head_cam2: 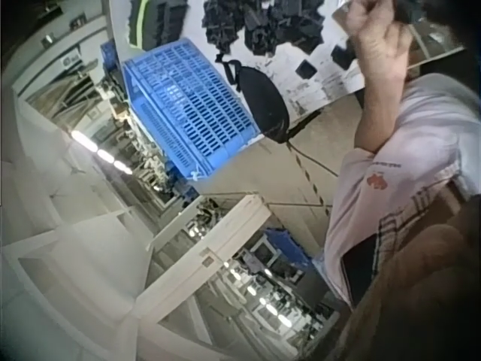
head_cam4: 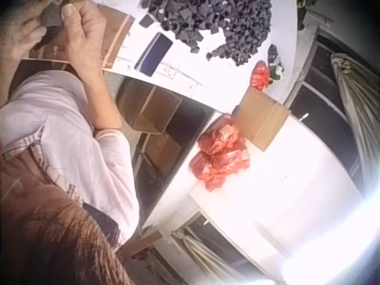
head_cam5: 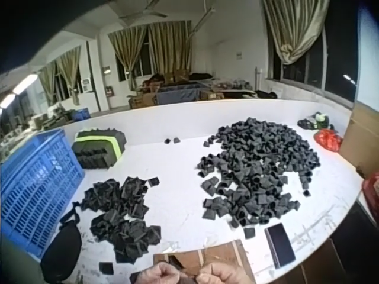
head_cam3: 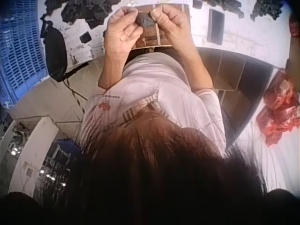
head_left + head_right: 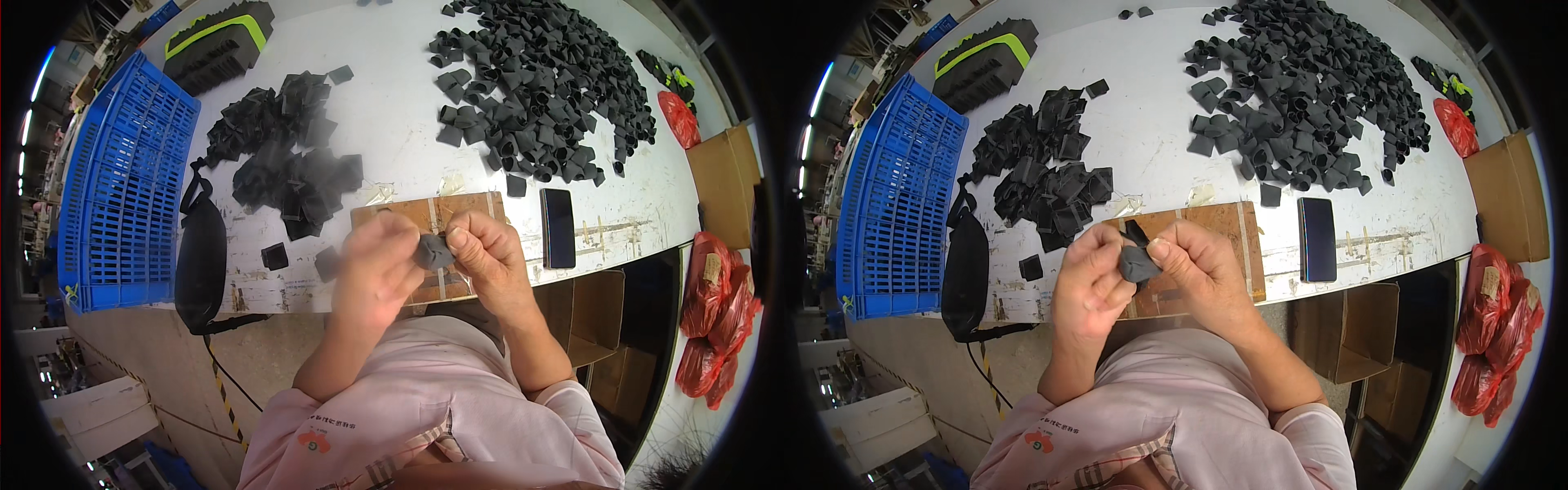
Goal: Inspecting and sorting small black industrial components on a workbench.
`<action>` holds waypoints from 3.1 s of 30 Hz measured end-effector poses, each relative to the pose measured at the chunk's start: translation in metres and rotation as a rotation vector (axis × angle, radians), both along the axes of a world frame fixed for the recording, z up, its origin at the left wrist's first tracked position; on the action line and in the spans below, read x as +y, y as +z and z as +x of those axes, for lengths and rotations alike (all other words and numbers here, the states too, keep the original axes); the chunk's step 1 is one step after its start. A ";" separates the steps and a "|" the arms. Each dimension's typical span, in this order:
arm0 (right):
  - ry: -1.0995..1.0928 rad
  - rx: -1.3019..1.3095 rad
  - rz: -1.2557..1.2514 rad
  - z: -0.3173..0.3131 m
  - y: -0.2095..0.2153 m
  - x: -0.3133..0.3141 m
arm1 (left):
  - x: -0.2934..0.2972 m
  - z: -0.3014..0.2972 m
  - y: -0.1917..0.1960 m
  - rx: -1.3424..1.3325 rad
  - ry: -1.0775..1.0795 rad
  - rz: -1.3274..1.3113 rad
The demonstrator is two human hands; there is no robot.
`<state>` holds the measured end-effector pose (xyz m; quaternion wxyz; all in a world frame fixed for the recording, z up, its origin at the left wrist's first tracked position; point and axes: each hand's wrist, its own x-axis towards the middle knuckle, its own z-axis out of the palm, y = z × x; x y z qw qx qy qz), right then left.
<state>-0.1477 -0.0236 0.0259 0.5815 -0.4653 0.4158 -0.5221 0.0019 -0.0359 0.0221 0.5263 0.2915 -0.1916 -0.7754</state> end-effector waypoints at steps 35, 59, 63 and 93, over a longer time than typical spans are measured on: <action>-0.204 0.502 -0.532 -0.004 -0.002 0.001 | -0.009 -0.016 -0.008 -0.699 0.276 -0.799; -0.179 0.554 -0.409 -0.002 0.008 -0.001 | -0.020 0.006 -0.012 -0.505 0.051 -0.680; -0.213 0.788 -0.618 -0.008 -0.001 -0.007 | -0.019 0.003 -0.017 -0.541 0.054 -0.671; -0.120 0.326 0.179 -0.004 -0.031 0.024 | 0.000 0.169 -0.156 -2.020 0.528 -0.060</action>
